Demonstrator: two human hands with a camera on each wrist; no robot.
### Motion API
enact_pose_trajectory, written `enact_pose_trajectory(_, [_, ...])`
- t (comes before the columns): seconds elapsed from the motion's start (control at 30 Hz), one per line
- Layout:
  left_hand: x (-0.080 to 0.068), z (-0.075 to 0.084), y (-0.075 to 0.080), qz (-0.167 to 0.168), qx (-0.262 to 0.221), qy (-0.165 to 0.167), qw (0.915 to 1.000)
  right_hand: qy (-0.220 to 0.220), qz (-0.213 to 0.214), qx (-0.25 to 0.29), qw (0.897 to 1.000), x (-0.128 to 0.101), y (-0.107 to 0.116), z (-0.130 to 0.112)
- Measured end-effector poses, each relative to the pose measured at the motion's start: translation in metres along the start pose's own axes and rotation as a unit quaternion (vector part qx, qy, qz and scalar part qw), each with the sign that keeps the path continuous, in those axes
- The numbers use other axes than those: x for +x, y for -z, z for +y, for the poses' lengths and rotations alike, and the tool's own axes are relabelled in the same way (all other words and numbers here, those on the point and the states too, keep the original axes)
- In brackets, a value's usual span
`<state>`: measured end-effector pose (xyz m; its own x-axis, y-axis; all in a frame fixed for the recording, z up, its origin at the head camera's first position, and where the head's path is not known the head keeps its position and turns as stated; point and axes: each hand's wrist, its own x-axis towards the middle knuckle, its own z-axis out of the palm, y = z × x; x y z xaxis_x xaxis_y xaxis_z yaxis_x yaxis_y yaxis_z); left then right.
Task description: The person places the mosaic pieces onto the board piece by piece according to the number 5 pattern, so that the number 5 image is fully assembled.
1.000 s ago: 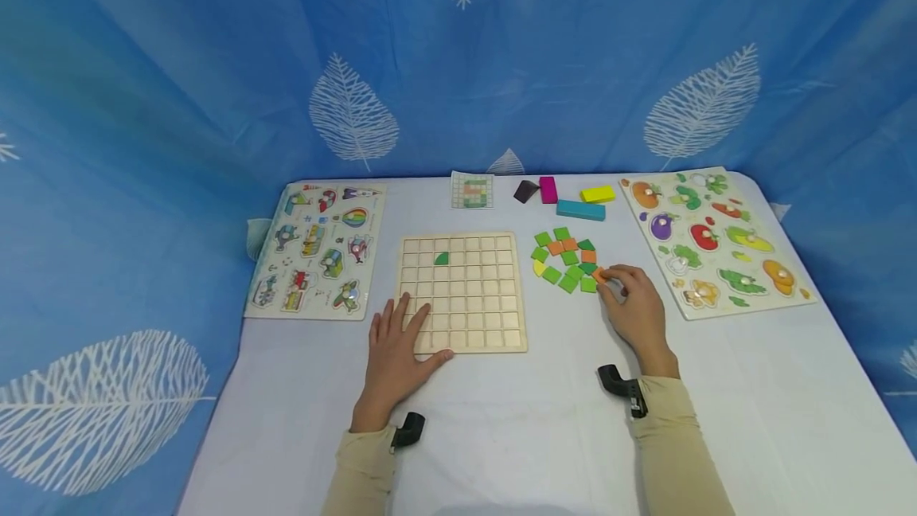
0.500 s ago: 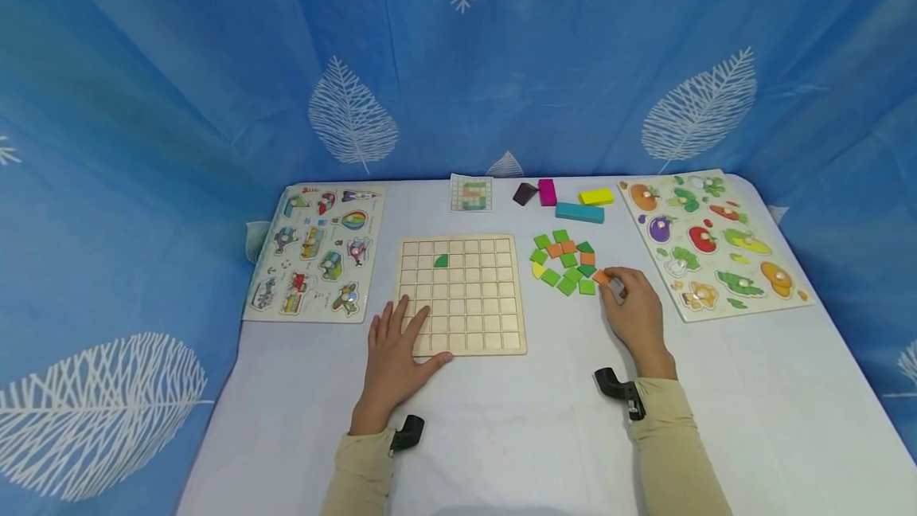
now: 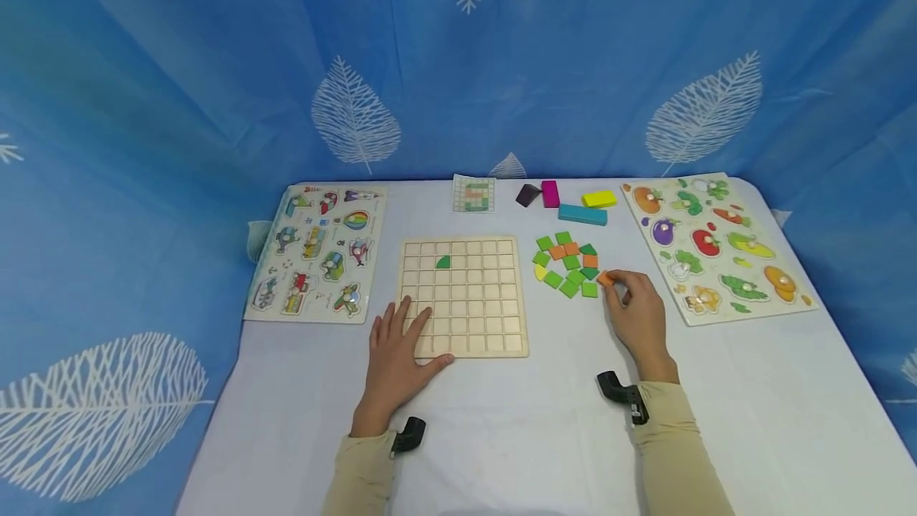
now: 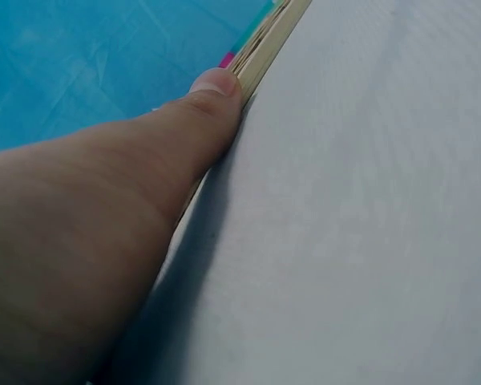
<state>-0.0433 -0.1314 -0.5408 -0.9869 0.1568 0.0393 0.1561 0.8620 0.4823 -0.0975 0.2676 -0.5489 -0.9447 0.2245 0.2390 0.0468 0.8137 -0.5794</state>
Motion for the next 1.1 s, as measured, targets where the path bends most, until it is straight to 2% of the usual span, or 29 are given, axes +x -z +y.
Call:
enact_pose_trajectory(0.23, [0.001,0.003,0.001,-0.003,-0.002,0.001,1.0,0.03,0.011,0.01,0.999,-0.001,-0.001,0.0])
enact_pose_trajectory(0.33, [-0.001,0.003,0.002,-0.004,-0.008,0.005,0.9999,0.071,0.005,0.029,0.997,-0.002,-0.005,-0.01])
enact_pose_trajectory(0.43, [-0.002,0.003,0.003,-0.007,-0.004,0.01,0.9999,0.124,-0.026,0.04,0.991,-0.002,-0.015,-0.035])
enact_pose_trajectory(0.57, [-0.001,0.002,0.004,-0.011,0.0,0.012,0.9999,0.194,-0.1,0.044,0.975,-0.002,-0.035,-0.083])
enact_pose_trajectory(0.7, [-0.001,0.002,0.004,-0.013,-0.005,0.009,0.9999,0.268,-0.171,0.043,0.947,0.004,-0.056,-0.133])
enact_pose_trajectory(0.8, [-0.001,0.002,0.004,-0.013,-0.002,0.008,0.9999,0.308,-0.198,0.024,0.93,0.011,-0.071,-0.163])
enact_pose_trajectory(0.93, [0.0,0.002,0.002,-0.012,0.0,0.006,0.9999,0.331,-0.215,-0.009,0.919,0.02,-0.092,-0.185])
enact_pose_trajectory(1.1, [0.0,0.0,0.002,-0.004,-0.001,-0.001,1.0,0.342,-0.219,-0.024,0.914,0.026,-0.109,-0.192])
